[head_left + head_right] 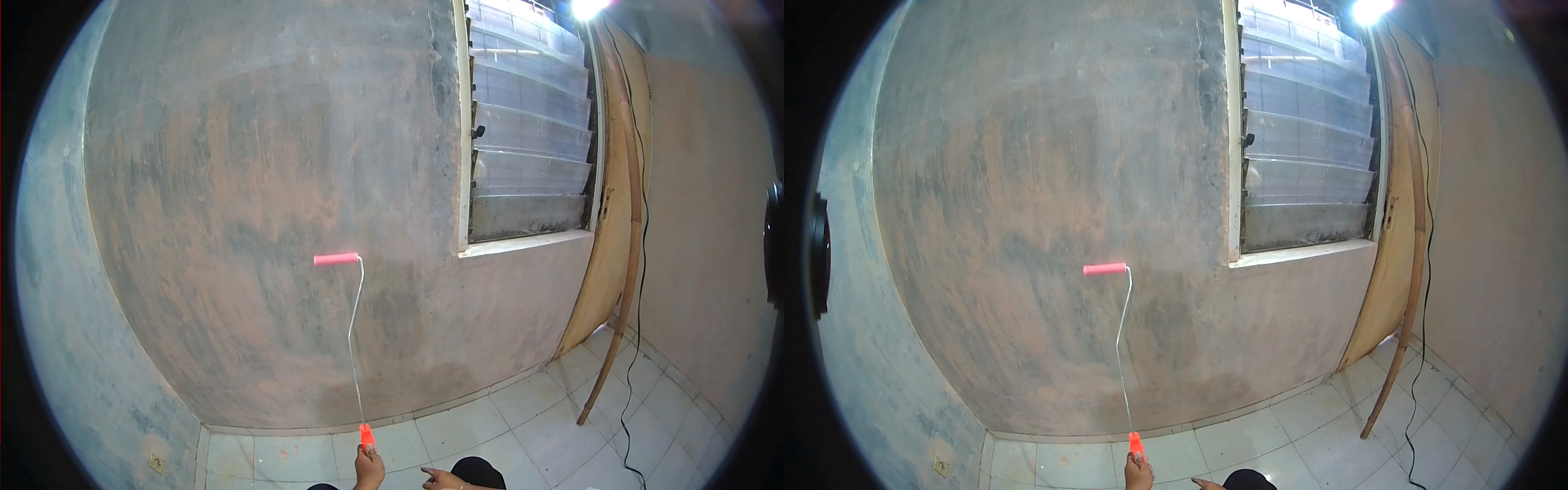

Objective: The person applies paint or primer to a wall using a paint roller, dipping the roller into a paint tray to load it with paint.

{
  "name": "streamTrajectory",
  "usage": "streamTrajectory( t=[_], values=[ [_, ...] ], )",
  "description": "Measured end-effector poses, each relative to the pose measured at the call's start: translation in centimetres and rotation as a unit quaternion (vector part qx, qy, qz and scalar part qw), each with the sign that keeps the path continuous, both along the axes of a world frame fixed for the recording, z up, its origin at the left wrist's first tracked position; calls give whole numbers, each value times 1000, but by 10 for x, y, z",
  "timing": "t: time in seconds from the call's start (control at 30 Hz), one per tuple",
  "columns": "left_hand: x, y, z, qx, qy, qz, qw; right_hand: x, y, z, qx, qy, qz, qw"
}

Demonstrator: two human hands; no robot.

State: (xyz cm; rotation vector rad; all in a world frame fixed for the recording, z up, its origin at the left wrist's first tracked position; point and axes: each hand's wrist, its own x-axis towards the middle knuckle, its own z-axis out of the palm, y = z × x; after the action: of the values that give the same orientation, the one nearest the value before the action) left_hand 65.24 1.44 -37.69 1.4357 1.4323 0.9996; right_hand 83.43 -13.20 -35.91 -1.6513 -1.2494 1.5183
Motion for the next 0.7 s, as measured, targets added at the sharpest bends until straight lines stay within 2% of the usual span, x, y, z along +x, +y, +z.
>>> streamTrajectory(
  t=[0.03, 0.07, 0.1, 0.13, 0.17, 0.2, 0.23, 0.3, 0.33, 0.4, 0.43, 0.47, 0.5, 0.53, 0.57, 0.6, 0.63, 0.67, 0.7],
  values=[
    [3, 3, 10, 4, 5, 2, 1000, 11, 10, -10, -5, -12, 9, 1000],
    [11, 13, 77, 87, -1, 9, 996, 18, 15, -19, -14, -21, 19, 1000],
    [21, 60, 93, 135, -43, 3, 990, 22, 15, -30, -25, -29, 30, 999],
    [30, 81, 173, 113, -42, -21, 992, 24, 15, -34, -36, -38, 42, 998],
    [42, 103, 244, 182, -56, -18, 981, -3, -12, 105, -39, -39, -35, 998],
    [50, 109, 314, 152, -151, -89, 973, -9, -6, 96, -40, -38, -34, 998],
    [63, 119, 364, 219, -182, -96, 954, -9, 6, 82, -27, -10, -39, 999],
    [80, 144, 407, 159, -194, -53, 967, -18, 21, 84, 6, 12, -45, 999],
    [88, 160, 388, 162, -198, -54, 965, -18, 27, 83, 10, 8, -46, 999],
    [89, 178, 296, 271, -131, -45, 952, -26, 30, 69, 37, 45, -41, 997],
    [87, 154, 245, 362, -21, 42, 931, -30, 29, 70, 22, 56, -54, 997],
    [76, 116, 198, 218, -29, -5, 975, -25, 30, 61, 20, 55, -52, 997],
    [68, 86, 135, 256, 12, 5, 967, -17, 32, 45, -8, 93, -48, 994],
    [59, 68, 47, 170, 8, -27, 985, -7, 33, 19, -35, 133, -46, 989],
    [55, 21, 16, 187, 55, 14, 981, -1, 30, -9, -64, 174, -43, 982],
    [47, -13, 29, 78, 0, -34, 996, 2, 25, -46, -66, 175, -43, 981],
    [42, -34, 39, -34, -57, -77, 995, 6, 15, -81, 39, 47, -22, 998],
    [43, -24, 43, -18, -27, -66, 997, 7, 6, -102, 143, -77, 1, 987],
    [49, -5, 58, -1, 4, -57, 998, 21, 16, -80, -112, 143, 0, 983]
  ],
)
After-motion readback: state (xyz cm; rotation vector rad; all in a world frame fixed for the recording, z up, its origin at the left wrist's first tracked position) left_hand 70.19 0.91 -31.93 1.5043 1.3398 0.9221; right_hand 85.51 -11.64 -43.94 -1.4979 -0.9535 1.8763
